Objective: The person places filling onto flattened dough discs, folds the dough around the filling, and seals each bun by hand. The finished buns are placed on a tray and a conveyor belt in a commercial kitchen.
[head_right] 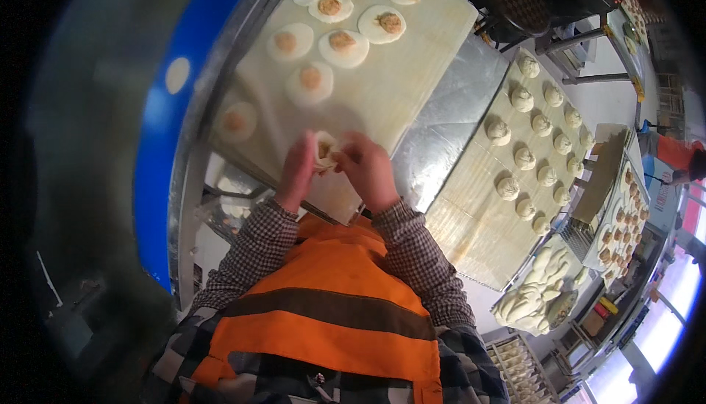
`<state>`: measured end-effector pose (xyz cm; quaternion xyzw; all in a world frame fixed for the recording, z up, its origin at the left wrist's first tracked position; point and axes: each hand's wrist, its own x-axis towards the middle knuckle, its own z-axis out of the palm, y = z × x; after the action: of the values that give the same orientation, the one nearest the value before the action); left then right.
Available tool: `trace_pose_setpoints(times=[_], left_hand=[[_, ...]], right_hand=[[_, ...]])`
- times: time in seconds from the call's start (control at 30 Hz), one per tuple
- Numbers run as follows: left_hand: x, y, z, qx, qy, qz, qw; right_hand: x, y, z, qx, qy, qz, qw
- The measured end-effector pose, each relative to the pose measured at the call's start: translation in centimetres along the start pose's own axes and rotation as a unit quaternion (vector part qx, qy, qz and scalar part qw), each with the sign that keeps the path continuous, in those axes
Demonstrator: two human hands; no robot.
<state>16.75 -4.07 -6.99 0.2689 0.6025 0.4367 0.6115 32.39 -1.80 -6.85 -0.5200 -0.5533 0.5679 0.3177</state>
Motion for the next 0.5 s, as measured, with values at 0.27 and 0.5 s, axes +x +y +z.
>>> trace_pose_setpoints(times=[0.27, 0.5], left_hand=[[-0.7, -1.4, -2.6, 0.080, -0.046, -0.009, 0.996], [1.0, -0.4, -6.2, 0.198, -0.021, 0.162, 0.966]], right_hand=[[-1.1, -0.1, 0.8, 0.116, -0.101, 0.030, 0.988], [0.7, 1.5, -0.3, -0.029, 0.035, 0.087, 0.995]])
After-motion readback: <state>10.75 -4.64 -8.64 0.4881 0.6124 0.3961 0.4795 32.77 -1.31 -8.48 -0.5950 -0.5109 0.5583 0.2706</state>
